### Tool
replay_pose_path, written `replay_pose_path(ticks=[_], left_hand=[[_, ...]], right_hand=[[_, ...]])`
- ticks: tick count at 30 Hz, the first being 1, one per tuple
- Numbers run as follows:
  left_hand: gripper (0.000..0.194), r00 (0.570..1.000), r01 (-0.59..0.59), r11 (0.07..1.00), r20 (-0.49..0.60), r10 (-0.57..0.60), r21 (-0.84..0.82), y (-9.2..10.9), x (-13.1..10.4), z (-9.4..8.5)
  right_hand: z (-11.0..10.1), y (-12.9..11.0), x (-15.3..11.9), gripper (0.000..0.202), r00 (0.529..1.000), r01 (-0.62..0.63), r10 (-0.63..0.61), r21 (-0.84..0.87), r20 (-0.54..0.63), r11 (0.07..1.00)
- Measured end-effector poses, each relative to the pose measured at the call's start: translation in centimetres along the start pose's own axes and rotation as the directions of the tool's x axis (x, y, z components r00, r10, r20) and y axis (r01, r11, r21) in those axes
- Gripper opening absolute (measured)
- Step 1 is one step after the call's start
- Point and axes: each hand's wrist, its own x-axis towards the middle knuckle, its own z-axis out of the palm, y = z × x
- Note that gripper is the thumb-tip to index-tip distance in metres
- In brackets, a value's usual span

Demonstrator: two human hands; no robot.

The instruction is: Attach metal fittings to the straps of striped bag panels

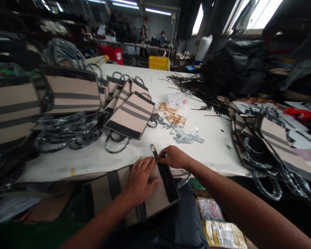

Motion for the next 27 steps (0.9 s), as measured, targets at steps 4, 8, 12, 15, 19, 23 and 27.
replay_pose_path(ticks=[4,8,12,15,19,23,27], left_hand=[[0.062,0.998,-0.001,0.999,-0.057,-0.001,-0.034,0.0,0.0,0.2],[0.054,0.993,0.013,0.997,-0.119,-0.021,-0.072,0.2,0.1,0.4],[0.048,0.987,0.018,0.996,-0.159,-0.032,-0.091,0.3,0.4,0.6],[0.045,0.978,0.014,0.995,-0.204,-0.034,-0.095,0.3,0.7,0.9],[0.038,0.968,-0.002,0.994,-0.25,-0.026,-0.11,0.2,1.1,1.3],[0.027,0.953,-0.013,0.994,-0.303,-0.019,-0.105,0.0,1.6,1.5],[0.022,0.95,0.012,0.997,-0.309,-0.036,-0.079,0.2,1.9,1.7]], right_hand=[[0.4,0.2,0.4,0.024,1.0,-0.002,0.002,-0.046,0.001,0.999],[0.2,0.4,0.4,0.021,1.0,0.006,-0.005,-0.061,0.013,0.998],[0.3,0.4,0.5,0.019,1.0,-0.012,0.013,-0.064,0.014,0.998],[0.7,0.4,0.6,0.02,0.999,-0.017,0.013,-0.122,-0.034,0.992],[1.1,0.5,0.3,0.025,0.991,-0.041,0.016,-0.188,-0.13,0.981],[1.5,0.7,-0.1,0.012,0.987,-0.093,0.057,-0.246,-0.149,0.965],[1.9,0.9,-0.5,0.008,0.976,-0.072,0.001,-0.314,-0.219,0.947]])
